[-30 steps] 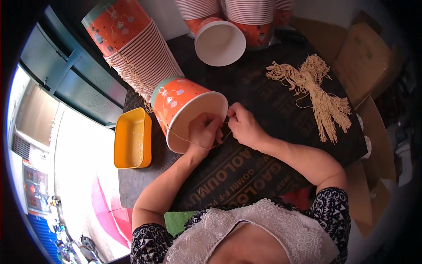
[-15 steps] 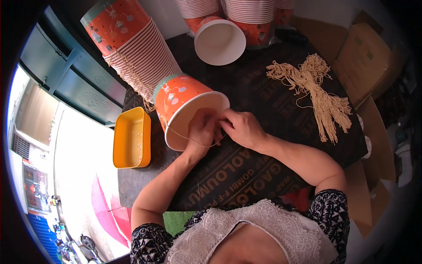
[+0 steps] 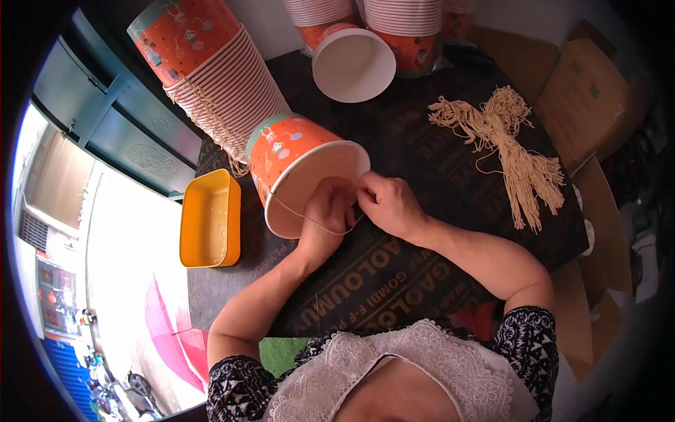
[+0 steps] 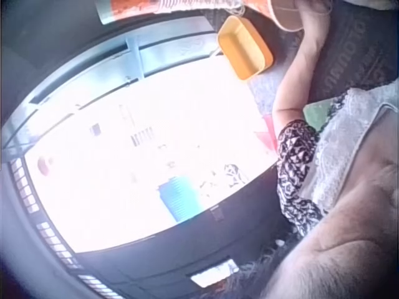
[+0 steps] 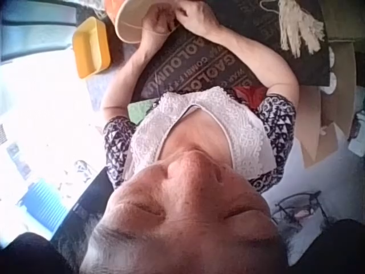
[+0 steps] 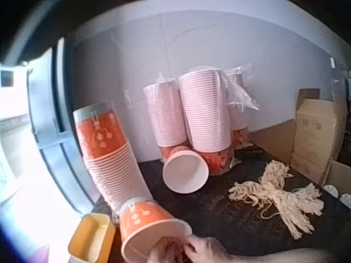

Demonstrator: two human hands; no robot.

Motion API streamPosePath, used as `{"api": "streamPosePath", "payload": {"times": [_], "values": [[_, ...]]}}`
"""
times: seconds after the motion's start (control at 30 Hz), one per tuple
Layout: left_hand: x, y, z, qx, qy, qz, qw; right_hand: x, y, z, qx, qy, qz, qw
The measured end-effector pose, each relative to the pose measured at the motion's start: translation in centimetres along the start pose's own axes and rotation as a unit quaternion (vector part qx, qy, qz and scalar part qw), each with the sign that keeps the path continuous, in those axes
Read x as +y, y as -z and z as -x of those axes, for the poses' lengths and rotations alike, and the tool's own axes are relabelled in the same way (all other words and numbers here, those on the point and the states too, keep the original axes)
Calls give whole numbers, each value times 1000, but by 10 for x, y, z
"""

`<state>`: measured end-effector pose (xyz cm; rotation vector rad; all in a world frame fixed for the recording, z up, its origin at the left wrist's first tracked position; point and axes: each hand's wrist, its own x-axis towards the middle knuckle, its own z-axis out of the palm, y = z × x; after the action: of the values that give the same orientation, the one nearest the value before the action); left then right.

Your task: Attaching elastic strings to paper buckets.

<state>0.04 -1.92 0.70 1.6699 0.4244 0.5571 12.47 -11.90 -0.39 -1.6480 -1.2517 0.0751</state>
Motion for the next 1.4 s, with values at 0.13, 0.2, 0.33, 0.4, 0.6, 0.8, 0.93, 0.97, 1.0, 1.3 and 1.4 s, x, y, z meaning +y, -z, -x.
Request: {"api": "streamPosePath", "payload": {"times": [0.13,0.2,0.33,0.4,0.6,0.8,0.93,0.97,1.0,1.3,1.4], "values": [[0,1,2,18,-46,-89,995,1,-1,0,-1,-12,0,1000],[0,2,2,26,-32,-101,994,3,-2,0,10,-7,-5,1000],[-6,4,2,47,-91,-178,979,1,-2,0,15,0,-4,1000],[-5,3,0,39,-81,-198,976,1,-1,0,11,-2,0,1000],[-2,3,-6,39,-103,-250,962,1,-2,-1,9,5,15,1000],[-9,0,-5,52,-111,-241,963,2,-3,0,13,10,19,1000],[-10,1,-5,59,-109,-237,963,2,-3,0,14,15,10,1000],[-10,2,-5,59,-109,-237,964,2,-3,0,5,25,14,1000],[-10,3,-5,60,-107,-232,965,1,-2,1,-3,35,18,999],[-15,5,-6,66,-94,-205,972,0,3,0,-54,40,29,997],[-16,6,-6,65,-88,-194,975,-3,5,-1,-68,18,25,997]]}}
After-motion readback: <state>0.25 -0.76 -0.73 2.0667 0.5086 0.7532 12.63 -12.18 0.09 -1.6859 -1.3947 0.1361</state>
